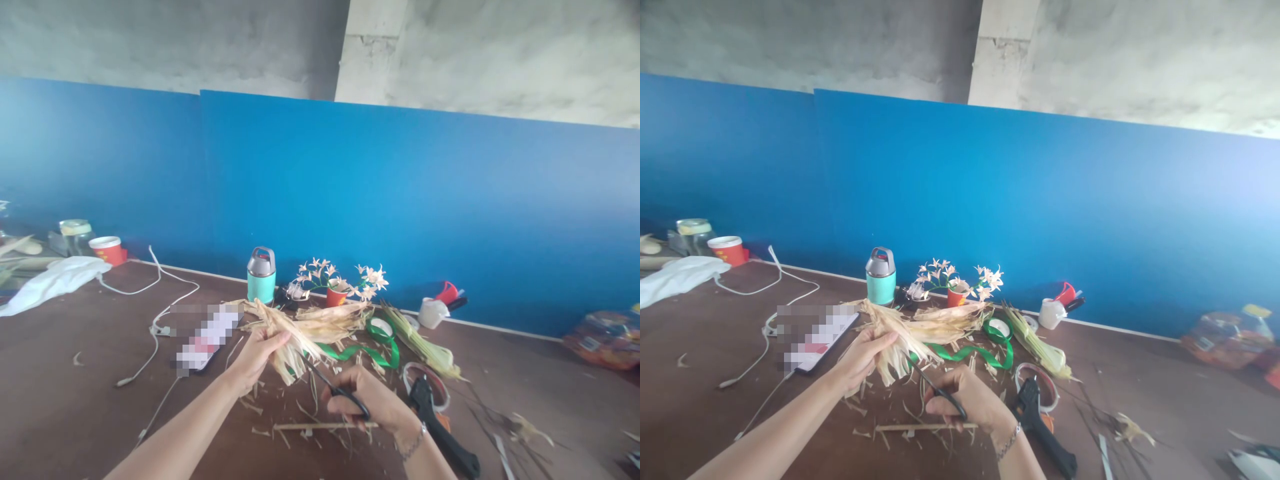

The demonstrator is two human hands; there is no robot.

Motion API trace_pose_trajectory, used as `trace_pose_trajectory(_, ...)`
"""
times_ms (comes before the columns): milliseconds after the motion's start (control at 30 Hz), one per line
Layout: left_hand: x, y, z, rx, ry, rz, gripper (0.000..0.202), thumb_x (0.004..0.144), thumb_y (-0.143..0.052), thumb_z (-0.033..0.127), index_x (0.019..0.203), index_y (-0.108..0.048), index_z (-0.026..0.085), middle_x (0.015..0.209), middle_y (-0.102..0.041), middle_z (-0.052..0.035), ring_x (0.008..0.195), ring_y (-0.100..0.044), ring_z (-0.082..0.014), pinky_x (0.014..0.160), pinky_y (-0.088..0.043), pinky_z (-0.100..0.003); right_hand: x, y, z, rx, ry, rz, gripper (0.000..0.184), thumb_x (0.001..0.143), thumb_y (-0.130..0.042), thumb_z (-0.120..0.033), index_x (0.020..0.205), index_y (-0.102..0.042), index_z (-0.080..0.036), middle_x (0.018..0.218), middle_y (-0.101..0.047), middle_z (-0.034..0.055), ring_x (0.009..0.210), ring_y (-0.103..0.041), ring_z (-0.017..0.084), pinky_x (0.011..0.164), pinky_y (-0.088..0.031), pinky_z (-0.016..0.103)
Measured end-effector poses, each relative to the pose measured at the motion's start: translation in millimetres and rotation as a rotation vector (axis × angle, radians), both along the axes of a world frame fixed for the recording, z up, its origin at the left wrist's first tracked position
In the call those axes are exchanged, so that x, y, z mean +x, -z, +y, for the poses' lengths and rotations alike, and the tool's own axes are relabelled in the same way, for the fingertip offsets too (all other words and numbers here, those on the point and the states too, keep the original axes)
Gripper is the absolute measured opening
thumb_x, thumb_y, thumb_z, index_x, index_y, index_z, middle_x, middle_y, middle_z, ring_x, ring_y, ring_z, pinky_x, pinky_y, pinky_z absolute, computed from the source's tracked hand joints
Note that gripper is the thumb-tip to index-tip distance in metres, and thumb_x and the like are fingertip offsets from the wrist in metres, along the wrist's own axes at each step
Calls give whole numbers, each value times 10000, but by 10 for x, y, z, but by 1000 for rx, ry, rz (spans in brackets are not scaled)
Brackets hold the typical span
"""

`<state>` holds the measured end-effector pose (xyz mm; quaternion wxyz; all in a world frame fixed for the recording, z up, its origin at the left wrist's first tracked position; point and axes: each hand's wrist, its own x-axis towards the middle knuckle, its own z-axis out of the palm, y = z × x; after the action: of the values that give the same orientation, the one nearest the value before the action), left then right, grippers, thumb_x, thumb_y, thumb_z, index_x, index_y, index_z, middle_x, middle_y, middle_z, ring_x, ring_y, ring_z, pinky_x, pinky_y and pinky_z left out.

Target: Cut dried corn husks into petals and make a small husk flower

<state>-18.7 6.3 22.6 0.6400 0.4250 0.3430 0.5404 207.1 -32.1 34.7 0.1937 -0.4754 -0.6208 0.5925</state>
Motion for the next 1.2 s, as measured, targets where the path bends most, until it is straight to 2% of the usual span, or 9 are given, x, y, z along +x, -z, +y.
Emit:
trace_pose_trajectory(233, -16, 26, 8, -62, 50, -45, 158, 654, -739, 250, 726, -687, 119, 657, -693, -53, 591, -639, -148, 584, -509, -227, 22, 55, 17, 32, -17, -23, 215, 643, -713, -312, 756, -692, -130, 426, -509, -54, 320, -376, 33, 309, -257, 138)
trace_pose_trajectory(467, -36, 89, 35, -87, 80, -110, 161, 639, -751, 224, 733, -690, 108, 656, -691, -58, 597, -637, -151, 599, -524, -242, 17, 22, 6, 39, -37, -41, 196, 655, -707, -294, 768, -701, -133, 418, -468, -63, 339, -368, 34, 311, -241, 134)
trace_pose_trajectory(767, -31, 103, 56, -84, 83, -71, 166, 651, -742, 236, 747, -688, 112, 681, -705, -55, 618, -645, -154, 611, -521, -237, 25, 96, 39, 87, -53, -79, 208, 662, -702, -306, 756, -688, -121, 432, -464, -62, 351, -366, 35, 320, -258, 137)
trace_pose_trajectory(900, -14, 84, 54, -73, 11, -84, 169, 640, -747, 239, 739, -685, 117, 668, -702, -54, 604, -645, -155, 582, -516, -230, 17, 111, 39, 60, -10, -62, 181, 657, -690, -272, 765, -674, -128, 463, -517, -52, 359, -410, 44, 326, -297, 139)
trace_pose_trajectory(1000, -2, 67, 52, -42, -111, -67, 194, 632, -745, 285, 675, -663, 114, 562, -660, -28, 481, -599, -134, 461, -479, -215, 23, 75, 28, -4, -32, -19, 207, 640, -703, -281, 782, -661, -136, 542, -573, -37, 408, -470, 55, 378, -368, 146)
trace_pose_trajectory(1067, 8, 55, 44, -5, -198, -61, 219, 636, -736, 316, 666, -655, 115, 537, -637, -13, 452, -575, -124, 426, -455, -207, 27, 55, 21, -20, 3, 31, 216, 628, -709, -279, 785, -648, -143, 570, -580, -40, 446, -500, 61, 418, -404, 149)
trace_pose_trajectory(1200, 34, 30, 14, 14, -305, -50, 259, 618, -736, 354, 568, -621, 127, 436, -558, 28, 383, -516, -96, 396, -412, -196, 13, 74, 16, -1, 65, 49, 195, 658, -681, -285, 777, -636, -136, 508, -558, -41, 422, -489, 62, 390, -396, 142)
